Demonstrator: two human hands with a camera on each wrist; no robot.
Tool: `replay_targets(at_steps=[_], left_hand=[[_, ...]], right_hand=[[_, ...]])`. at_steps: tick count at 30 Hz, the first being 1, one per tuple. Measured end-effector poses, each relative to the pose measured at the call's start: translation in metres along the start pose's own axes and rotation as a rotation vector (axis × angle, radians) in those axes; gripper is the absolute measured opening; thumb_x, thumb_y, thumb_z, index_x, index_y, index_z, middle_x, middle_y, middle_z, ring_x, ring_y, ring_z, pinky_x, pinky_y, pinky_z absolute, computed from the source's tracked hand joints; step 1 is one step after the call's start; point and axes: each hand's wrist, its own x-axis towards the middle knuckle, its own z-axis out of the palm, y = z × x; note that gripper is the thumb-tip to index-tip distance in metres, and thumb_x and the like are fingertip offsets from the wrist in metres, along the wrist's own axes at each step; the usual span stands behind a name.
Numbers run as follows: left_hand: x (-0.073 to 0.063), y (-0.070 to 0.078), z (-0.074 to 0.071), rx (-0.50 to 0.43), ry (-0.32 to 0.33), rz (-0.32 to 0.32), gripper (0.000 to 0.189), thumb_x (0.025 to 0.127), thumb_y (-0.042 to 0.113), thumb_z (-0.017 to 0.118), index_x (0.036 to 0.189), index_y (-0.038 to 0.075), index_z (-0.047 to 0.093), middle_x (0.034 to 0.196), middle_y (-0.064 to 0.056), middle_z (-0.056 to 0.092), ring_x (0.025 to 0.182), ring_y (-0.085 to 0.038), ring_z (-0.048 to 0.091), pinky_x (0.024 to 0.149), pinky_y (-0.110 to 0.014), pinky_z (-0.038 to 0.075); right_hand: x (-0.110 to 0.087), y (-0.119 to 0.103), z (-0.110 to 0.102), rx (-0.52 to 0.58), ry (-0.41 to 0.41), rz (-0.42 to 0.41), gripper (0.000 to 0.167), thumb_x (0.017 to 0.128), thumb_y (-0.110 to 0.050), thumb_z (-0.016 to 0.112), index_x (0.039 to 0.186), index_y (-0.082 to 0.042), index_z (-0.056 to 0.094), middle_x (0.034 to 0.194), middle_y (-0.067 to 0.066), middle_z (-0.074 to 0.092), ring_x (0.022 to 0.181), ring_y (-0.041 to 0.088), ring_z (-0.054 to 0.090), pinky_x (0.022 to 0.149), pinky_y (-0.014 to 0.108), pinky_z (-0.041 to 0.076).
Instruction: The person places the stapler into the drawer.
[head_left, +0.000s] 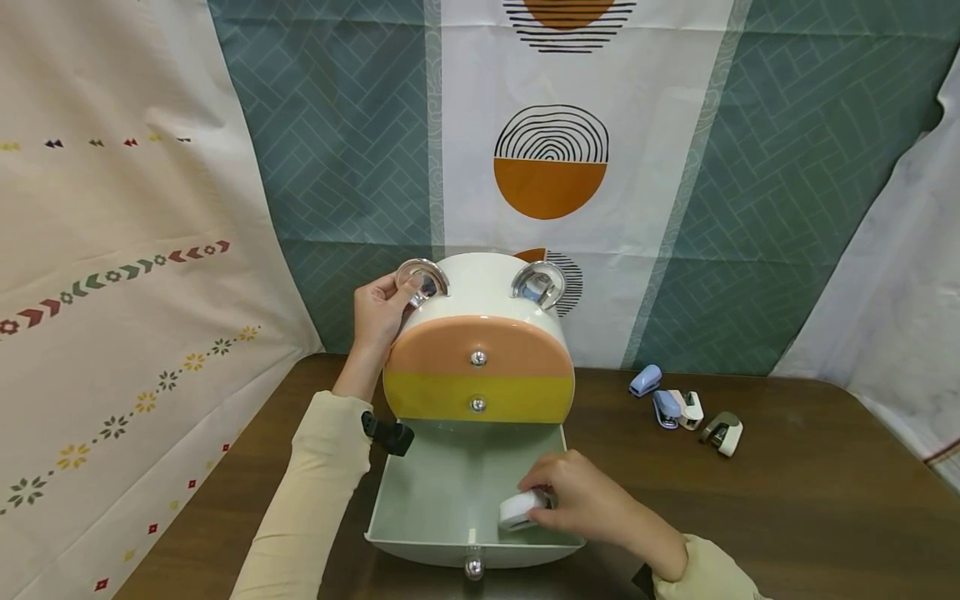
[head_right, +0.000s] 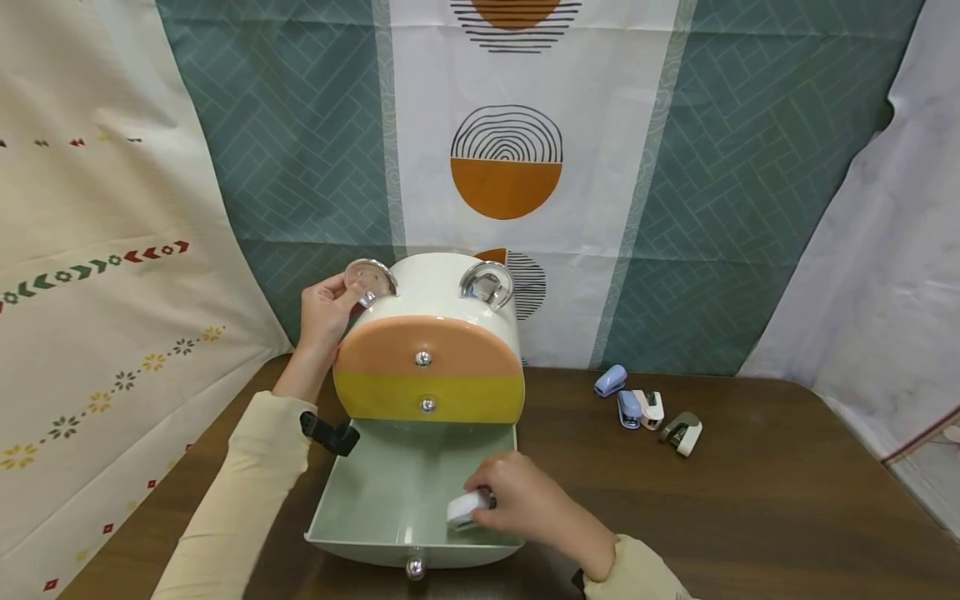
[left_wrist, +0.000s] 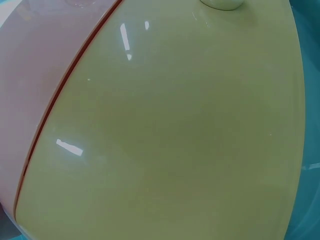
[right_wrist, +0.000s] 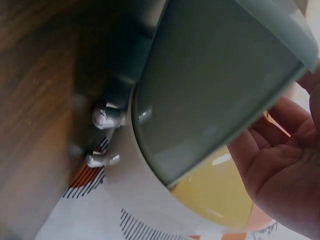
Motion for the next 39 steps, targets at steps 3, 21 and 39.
replay_targets(at_steps=[3,21,39], left_hand=[[0.0,0.0,-0.001,0.004,-0.001,0.004,0.026,0.084,0.015,0.066,0.096,-0.008,0.065,0.072,-0.004,0.063,0.056,-0.002,0.054,0.052,-0.014,0.046],[0.0,0.0,0.001,-0.018,-0.003,0.022,0.026,0.084,0.013,0.066,0.096,-0.01,0.064,0.066,0.004,0.061,0.055,-0.001,0.054,0.051,-0.013,0.045],[0.001,-0.001,0.001,0.006,0.011,0.02,0.024,0.084,0.011,0.065,0.097,-0.009,0.065,0.076,-0.008,0.064,0.057,-0.002,0.054,0.051,-0.014,0.044]], right_hand=[[0.005,-0.001,0.007,-0.022,-0.035,0.003,0.013,0.069,-0.007,0.074,0.082,-0.005,0.071,0.079,-0.001,0.064,0.07,0.001,0.053,0.059,0.011,0.041],[0.029,-0.009,0.032,-0.042,-0.132,0.026,0.011,0.067,-0.009,0.077,0.076,-0.009,0.071,0.073,-0.007,0.065,0.065,-0.005,0.052,0.057,0.007,0.039],[0.039,-0.015,0.043,0.006,-0.177,0.1,0.012,0.065,-0.01,0.08,0.074,-0.011,0.071,0.071,-0.009,0.064,0.062,-0.008,0.049,0.055,0.007,0.037]])
